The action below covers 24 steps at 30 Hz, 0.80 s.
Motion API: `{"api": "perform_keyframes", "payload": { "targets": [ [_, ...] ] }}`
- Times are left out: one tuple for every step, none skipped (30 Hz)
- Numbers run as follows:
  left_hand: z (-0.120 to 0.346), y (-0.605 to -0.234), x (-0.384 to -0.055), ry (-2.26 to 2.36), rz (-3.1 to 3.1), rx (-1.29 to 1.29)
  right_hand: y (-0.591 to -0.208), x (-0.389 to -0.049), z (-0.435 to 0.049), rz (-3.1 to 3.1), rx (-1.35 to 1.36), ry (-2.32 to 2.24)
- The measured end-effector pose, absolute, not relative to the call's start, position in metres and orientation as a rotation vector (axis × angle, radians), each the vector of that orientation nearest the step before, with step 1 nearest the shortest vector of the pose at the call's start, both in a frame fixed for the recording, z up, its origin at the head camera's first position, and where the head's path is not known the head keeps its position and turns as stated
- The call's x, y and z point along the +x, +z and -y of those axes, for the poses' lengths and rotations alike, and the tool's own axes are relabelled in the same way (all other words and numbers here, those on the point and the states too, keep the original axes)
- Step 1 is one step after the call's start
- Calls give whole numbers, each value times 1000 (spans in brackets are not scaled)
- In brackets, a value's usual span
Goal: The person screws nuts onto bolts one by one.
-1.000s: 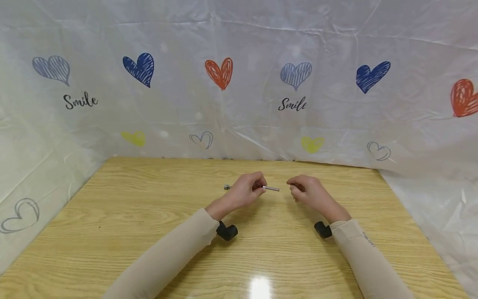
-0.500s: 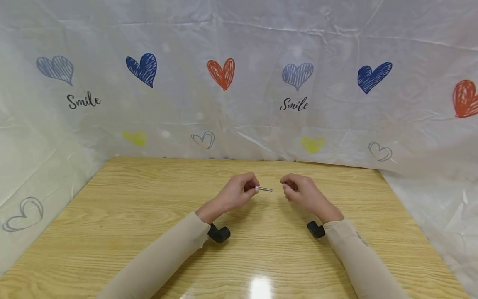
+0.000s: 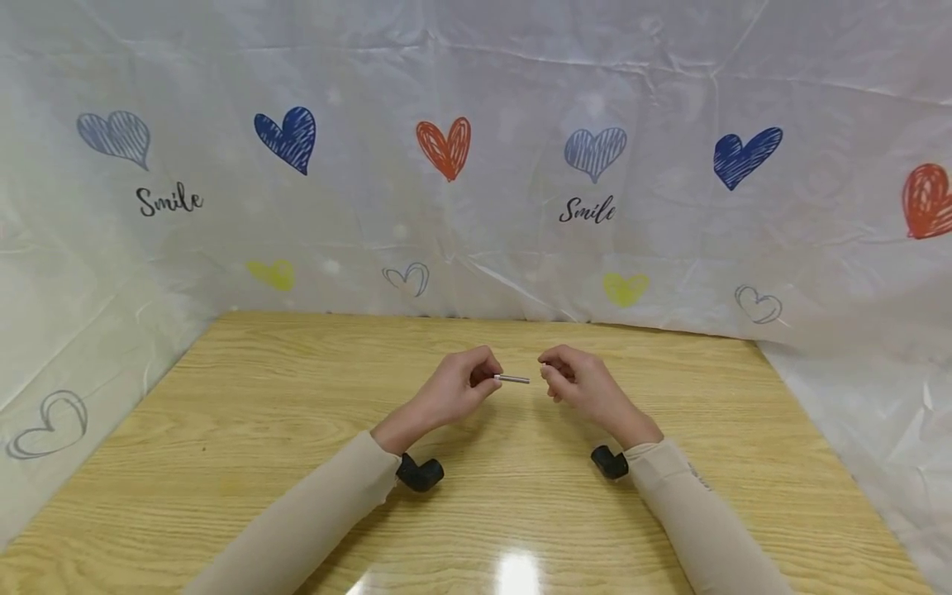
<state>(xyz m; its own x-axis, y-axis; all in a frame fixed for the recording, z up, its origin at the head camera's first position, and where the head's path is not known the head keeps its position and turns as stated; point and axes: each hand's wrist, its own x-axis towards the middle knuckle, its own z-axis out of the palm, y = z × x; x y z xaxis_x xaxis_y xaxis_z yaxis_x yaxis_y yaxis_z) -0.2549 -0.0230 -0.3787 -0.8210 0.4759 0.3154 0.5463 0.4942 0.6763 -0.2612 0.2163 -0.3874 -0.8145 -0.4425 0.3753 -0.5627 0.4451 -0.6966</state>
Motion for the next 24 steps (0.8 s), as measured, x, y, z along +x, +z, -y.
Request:
{"api": "perform_keyframes", "payload": {
  "targets": [
    [24, -379, -254, -1247, 2634, -899, -388, -261, -215, 2533, 911, 1318],
    [25, -378, -253, -1253, 2627, -895, -388, -261, -213, 2519, 924, 1326],
    [27, -378, -253, -1261, 2620, -891, -389, -261, -212, 2508, 935, 1333],
    [28, -378, -252, -1269, 2611, -887, -389, -260, -210, 2498, 943, 1344],
    [29, -377, -252, -1278, 2600, -885, -389, -261, -208, 2490, 947, 1355],
    [30, -377, -252, -1288, 2591, -884, -389, -261, -206, 2481, 949, 1366],
    [31, -377, -252, -1290, 2585, -880, -390, -261, -205, 2472, 949, 1377],
    [32, -377, -252, -1292, 2581, -877, -390, -261, -203, 2463, 947, 1389],
    [33, -377, -252, -1295, 2578, -874, -390, -261, -201, 2454, 946, 1400],
    [34, -377, -251, -1293, 2576, -871, -389, -260, -199, 2445, 944, 1412],
    [35, -377, -251, -1294, 2575, -868, -388, -260, -196, 2439, 940, 1419],
    [36, -377, -251, -1295, 2574, -866, -388, -259, -194, 2429, 944, 1427],
    [37, -377, -251, -1298, 2571, -865, -387, -258, -193, 2422, 946, 1433],
    [38, -378, -251, -1302, 2568, -865, -387, -258, -191, 2418, 947, 1442],
    [38, -378, -251, -1305, 2563, -867, -386, -257, -189, 2415, 948, 1448],
    [39, -378, -251, -1307, 2555, -874, -386, -257, -188, 2410, 952, 1451],
    [40, -379, -250, -1311, 2551, -876, -387, -257, -186, 2404, 961, 1456],
    [42, -379, -250, -1312, 2546, -878, -388, -257, -185, 2395, 969, 1459],
    [43, -379, -250, -1312, 2542, -882, -388, -256, -183, 2388, 974, 1460],
    [44, -378, -250, -1313, 2536, -884, -388, -256, -182, 2380, 979, 1461],
    [45, -378, -249, -1314, 2533, -886, -388, -256, -180, 2370, 986, 1458],
    [46, -378, -249, -1316, 2530, -888, -388, -255, -178, 2359, 994, 1459],
    [47, -378, -249, -1319, 2529, -888, -387, -255, -177, 2351, 998, 1459],
    [48, -378, -248, -1322, 2529, -886, -387, -254, -175, 2340, 1003, 1460]
  ]
}}
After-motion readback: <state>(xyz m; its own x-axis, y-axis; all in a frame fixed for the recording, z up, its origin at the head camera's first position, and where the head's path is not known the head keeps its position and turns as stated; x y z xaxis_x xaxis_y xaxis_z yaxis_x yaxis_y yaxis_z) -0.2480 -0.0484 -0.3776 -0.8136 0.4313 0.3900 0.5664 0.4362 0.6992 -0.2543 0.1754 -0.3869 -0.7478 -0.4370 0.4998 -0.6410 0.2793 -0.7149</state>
